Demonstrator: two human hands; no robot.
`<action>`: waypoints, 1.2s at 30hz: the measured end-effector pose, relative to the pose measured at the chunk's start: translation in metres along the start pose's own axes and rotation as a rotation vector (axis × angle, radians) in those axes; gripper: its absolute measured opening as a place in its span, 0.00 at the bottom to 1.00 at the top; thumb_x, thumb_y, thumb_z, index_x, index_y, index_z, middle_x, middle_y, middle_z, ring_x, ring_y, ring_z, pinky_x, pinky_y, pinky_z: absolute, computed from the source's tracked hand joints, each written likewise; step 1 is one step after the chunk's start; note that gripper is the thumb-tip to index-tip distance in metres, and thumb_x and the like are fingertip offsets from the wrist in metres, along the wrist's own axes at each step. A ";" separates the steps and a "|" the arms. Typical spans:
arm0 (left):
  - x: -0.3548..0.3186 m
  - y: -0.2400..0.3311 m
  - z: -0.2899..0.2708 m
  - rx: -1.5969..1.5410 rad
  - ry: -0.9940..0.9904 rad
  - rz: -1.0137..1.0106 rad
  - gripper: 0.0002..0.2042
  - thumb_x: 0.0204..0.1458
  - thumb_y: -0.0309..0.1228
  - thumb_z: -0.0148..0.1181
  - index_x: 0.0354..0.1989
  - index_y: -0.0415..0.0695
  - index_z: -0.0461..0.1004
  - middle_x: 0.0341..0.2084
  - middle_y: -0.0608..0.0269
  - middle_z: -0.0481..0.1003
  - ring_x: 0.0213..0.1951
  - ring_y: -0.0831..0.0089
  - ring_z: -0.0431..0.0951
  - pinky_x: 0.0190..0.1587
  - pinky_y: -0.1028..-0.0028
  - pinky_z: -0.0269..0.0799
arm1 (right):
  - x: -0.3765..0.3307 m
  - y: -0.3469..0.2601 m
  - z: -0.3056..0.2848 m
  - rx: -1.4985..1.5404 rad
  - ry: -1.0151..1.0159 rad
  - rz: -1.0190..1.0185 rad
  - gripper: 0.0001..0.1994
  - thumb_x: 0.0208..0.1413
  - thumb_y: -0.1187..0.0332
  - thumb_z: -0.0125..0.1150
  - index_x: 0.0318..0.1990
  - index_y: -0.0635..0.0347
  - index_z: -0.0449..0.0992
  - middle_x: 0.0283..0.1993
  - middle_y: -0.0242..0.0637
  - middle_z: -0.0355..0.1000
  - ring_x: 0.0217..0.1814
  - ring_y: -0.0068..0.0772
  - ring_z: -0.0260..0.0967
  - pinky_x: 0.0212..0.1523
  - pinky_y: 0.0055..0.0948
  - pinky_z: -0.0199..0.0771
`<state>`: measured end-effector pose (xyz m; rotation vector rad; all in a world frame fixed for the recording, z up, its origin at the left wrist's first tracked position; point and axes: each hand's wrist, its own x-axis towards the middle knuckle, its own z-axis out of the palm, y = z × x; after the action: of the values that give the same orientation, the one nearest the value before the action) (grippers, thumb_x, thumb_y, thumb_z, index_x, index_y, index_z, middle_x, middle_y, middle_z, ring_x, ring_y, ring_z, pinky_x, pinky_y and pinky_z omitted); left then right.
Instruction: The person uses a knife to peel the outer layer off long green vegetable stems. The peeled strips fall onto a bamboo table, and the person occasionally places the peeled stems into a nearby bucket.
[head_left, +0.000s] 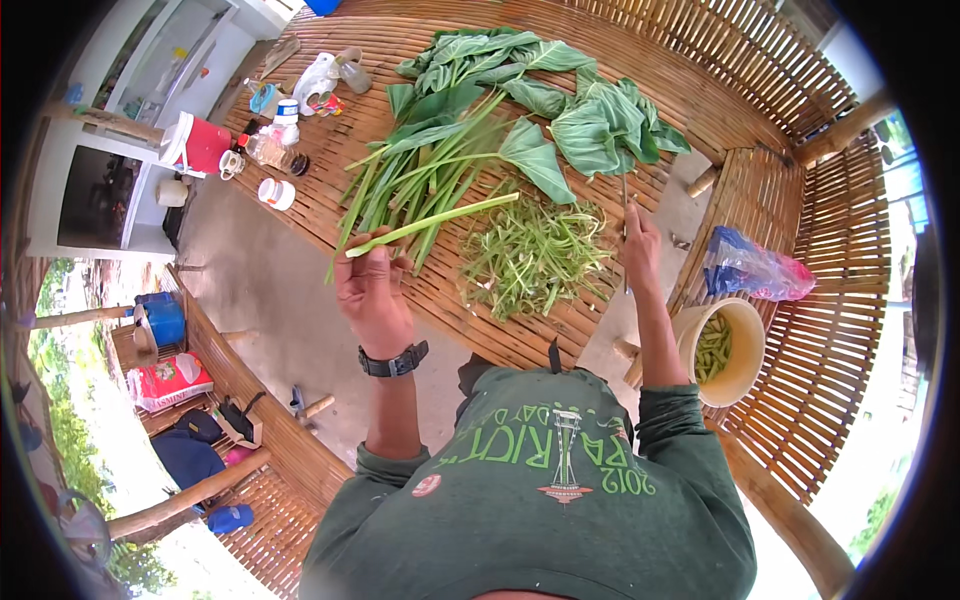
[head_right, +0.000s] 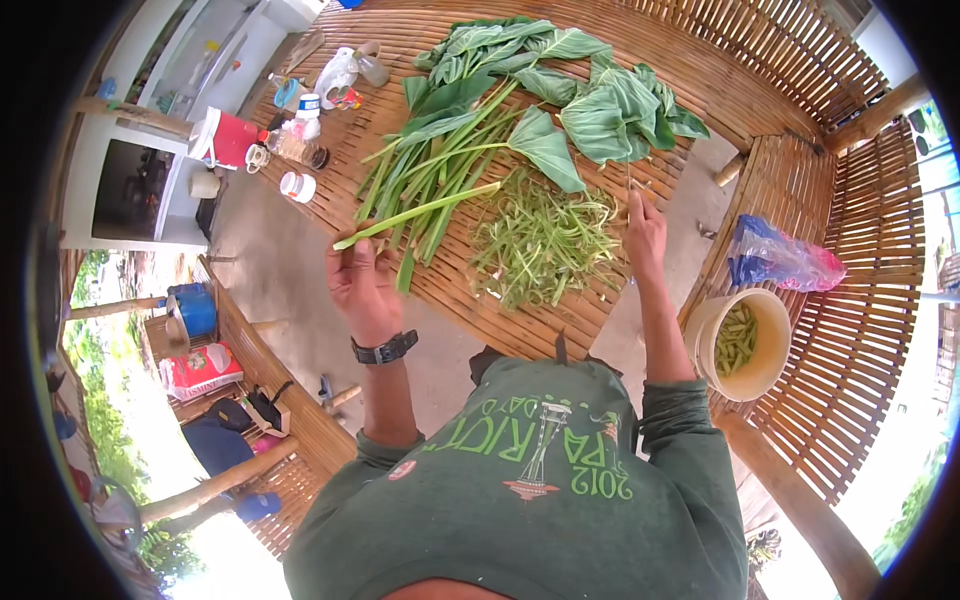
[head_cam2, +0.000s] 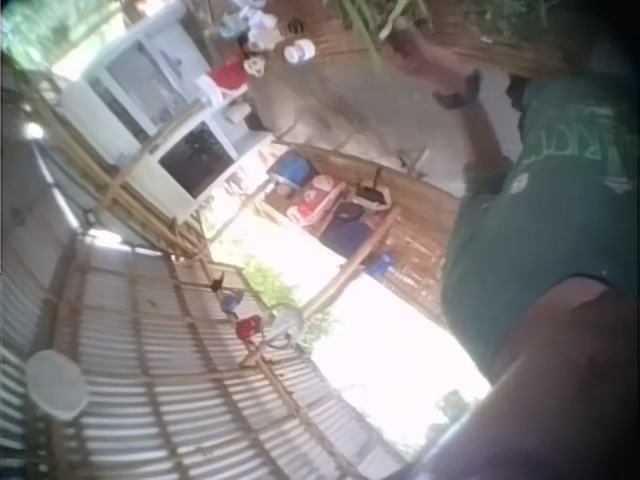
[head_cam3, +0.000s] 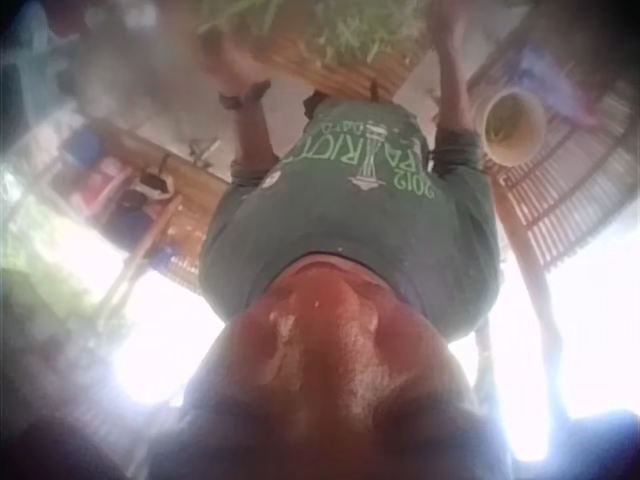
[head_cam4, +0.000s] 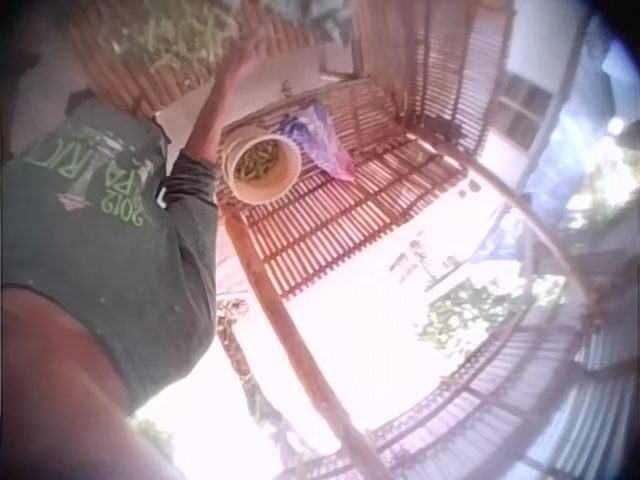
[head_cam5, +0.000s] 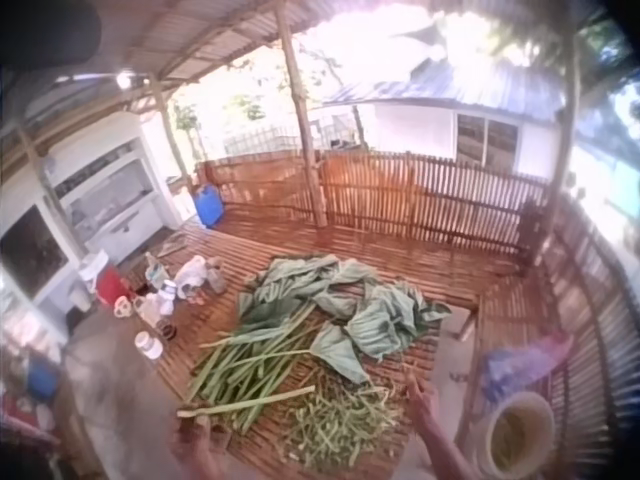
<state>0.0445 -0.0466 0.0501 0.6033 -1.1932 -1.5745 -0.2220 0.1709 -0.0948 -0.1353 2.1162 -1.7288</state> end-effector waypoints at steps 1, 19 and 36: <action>0.001 0.001 -0.001 -0.012 -0.003 -0.004 0.10 0.66 0.22 0.59 0.54 0.41 0.73 0.49 0.53 0.81 0.45 0.67 0.83 0.40 0.69 0.81 | 0.009 0.020 -0.006 -0.098 0.059 -0.033 0.27 0.71 0.45 0.56 0.37 0.64 0.81 0.22 0.30 0.69 0.24 0.24 0.65 0.27 0.30 0.65; 0.009 -0.017 -0.005 -0.070 0.023 -0.198 0.11 0.66 0.28 0.62 0.55 0.44 0.73 0.44 0.62 0.81 0.42 0.72 0.83 0.39 0.69 0.81 | -0.067 -0.098 0.037 -0.067 -0.393 -0.370 0.16 0.65 0.64 0.66 0.56 0.60 0.79 0.41 0.35 0.76 0.33 0.25 0.67 0.36 0.30 0.69; 0.001 -0.046 0.031 -0.232 -0.215 -0.553 0.21 0.70 0.28 0.55 0.69 0.36 0.68 0.42 0.61 0.79 0.43 0.72 0.80 0.46 0.72 0.80 | -0.138 -0.130 0.054 -0.208 -0.523 -0.568 0.25 0.68 0.61 0.59 0.68 0.61 0.69 0.42 0.47 0.73 0.39 0.48 0.74 0.42 0.41 0.75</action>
<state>-0.0015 -0.0364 0.0204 0.6568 -1.0232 -2.2579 -0.0993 0.1354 0.0554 -1.2062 1.9429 -1.4984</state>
